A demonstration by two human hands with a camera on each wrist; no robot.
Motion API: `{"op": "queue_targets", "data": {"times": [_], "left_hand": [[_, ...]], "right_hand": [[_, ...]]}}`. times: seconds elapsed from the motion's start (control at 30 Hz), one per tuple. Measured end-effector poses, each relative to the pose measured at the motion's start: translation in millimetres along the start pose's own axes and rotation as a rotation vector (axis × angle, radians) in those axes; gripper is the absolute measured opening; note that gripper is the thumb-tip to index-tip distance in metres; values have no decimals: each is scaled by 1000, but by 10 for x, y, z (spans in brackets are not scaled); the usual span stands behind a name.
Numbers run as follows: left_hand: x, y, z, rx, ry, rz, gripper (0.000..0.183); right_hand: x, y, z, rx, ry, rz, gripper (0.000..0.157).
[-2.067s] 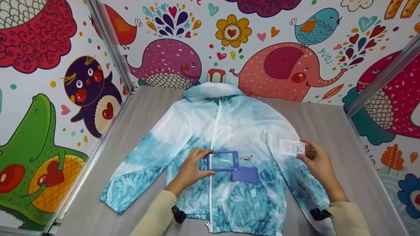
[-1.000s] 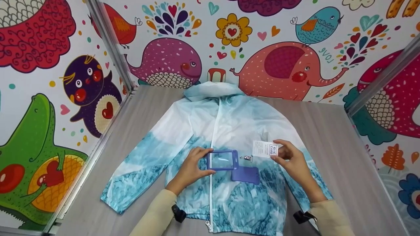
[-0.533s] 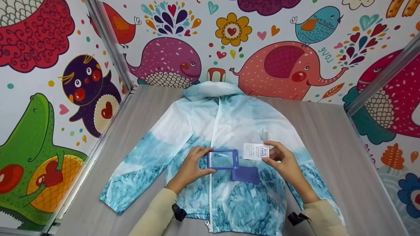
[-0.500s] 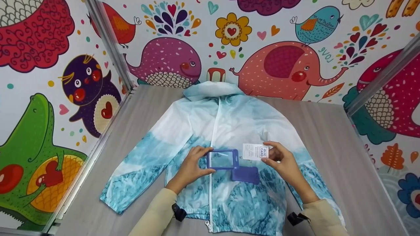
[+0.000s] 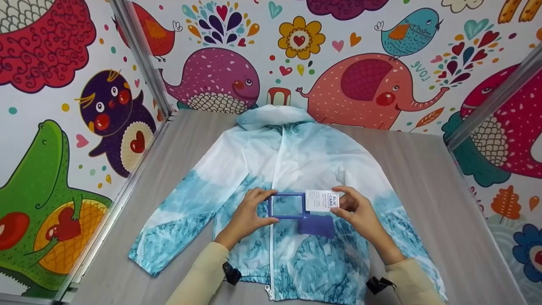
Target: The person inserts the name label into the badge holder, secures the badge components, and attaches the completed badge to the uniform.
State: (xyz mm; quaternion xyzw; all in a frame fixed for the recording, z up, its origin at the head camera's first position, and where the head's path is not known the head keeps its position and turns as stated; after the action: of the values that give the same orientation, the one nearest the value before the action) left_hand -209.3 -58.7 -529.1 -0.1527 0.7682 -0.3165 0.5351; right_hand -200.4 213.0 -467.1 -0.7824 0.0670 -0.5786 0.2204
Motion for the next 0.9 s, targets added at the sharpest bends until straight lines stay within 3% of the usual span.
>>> {"op": "queue_targets", "data": {"times": [0.33,0.6,0.9], "left_hand": [[5,12,-12,3,12,-7,72],[0,-1,-18,-1,43,0,71],[0,11,-3,1,45,16,72]], "right_hand": [[-70,62,15,22,21,-19,47],[-386,80,14,42,43,-35,50],[-436,80,33,65,45,-53,47]]}}
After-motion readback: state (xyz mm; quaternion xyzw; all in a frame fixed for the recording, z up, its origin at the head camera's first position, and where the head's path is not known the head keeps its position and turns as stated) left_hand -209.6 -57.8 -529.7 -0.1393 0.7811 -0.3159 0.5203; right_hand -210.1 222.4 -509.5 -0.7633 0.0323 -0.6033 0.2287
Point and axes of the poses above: each hand's wrist, its own z-axis away from the middle knuckle, its own y-axis out of the palm, x = y × z, the point moved 8 cm from there along -z, towards the middle knuckle, and after that the axes turned 2 degrees about -y, right-handed, at the moved point
